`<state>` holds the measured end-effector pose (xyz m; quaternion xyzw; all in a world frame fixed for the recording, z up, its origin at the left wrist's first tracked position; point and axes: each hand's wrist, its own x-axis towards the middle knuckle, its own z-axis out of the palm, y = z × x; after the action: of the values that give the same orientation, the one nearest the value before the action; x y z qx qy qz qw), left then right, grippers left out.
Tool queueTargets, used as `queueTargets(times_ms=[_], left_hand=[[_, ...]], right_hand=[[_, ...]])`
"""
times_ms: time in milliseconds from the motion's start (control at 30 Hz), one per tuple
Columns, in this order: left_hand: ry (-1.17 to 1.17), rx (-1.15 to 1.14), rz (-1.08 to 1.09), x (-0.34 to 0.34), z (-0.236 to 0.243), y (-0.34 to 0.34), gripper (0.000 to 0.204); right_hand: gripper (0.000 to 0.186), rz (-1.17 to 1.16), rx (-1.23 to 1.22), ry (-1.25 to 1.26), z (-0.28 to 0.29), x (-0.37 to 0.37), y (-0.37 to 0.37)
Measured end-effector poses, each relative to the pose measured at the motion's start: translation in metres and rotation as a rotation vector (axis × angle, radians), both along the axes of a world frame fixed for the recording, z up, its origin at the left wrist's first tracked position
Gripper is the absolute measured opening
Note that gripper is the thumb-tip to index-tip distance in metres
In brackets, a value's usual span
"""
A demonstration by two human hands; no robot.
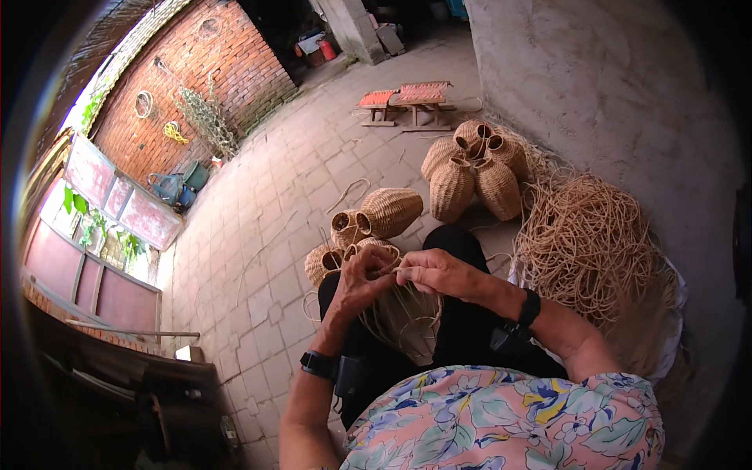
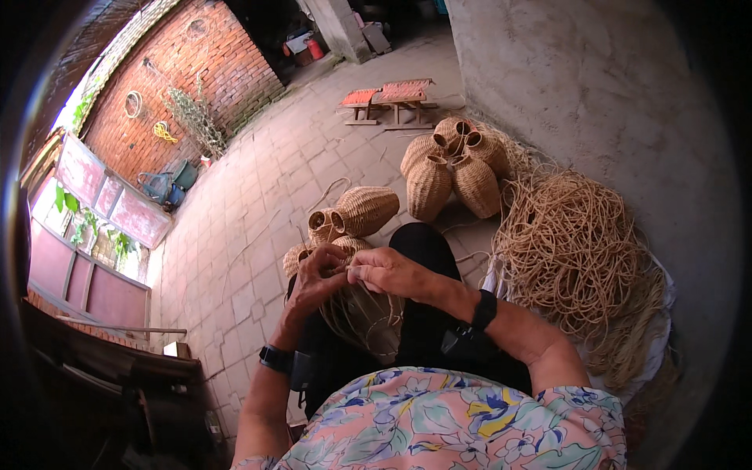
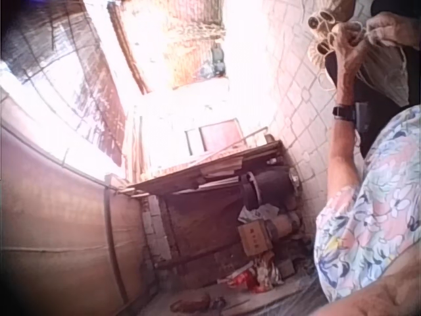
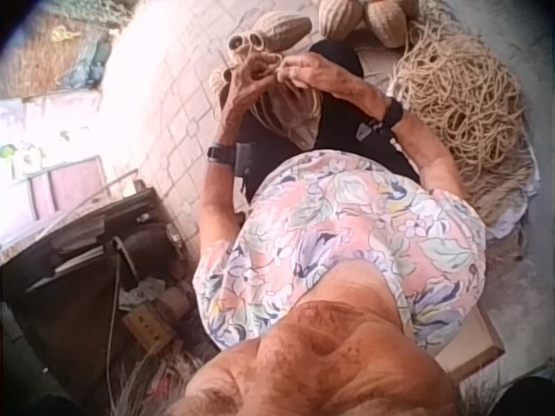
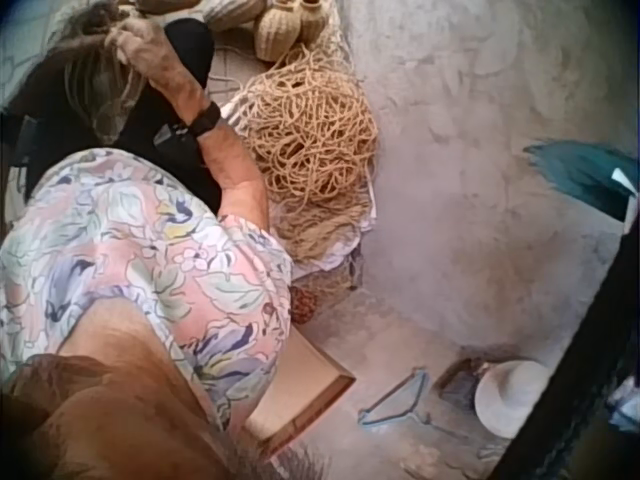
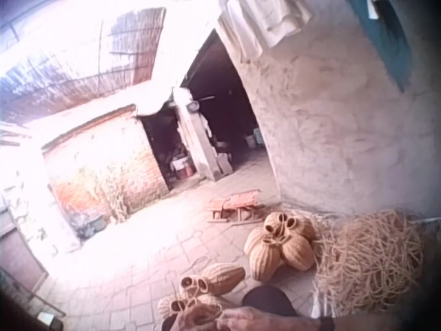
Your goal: The person is weaving a bamboo or rattan basket by hand.
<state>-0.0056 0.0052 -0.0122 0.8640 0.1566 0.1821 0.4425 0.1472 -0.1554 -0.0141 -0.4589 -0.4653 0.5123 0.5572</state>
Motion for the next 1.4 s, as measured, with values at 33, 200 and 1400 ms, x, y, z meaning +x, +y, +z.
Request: queueTargets(times_ms=[33, 200, 1400], left_hand=[[0.019, -0.021, -0.02, -0.002, 0.0, -0.001, 0.038], [0.089, 0.13, 0.058, -0.003, -0.002, -0.011, 0.028], [-0.187, 0.094, 0.025, -0.046, -0.017, 0.005, 0.015]], right_hand=[[0.021, -0.007, 0.018, -0.01, -0.001, 0.001, -0.001], [0.019, -0.443, 0.027, -0.808, -0.02, 0.006, -0.002], [0.019, -0.406, 0.259, -0.242, 0.006, -0.026, 0.016]])
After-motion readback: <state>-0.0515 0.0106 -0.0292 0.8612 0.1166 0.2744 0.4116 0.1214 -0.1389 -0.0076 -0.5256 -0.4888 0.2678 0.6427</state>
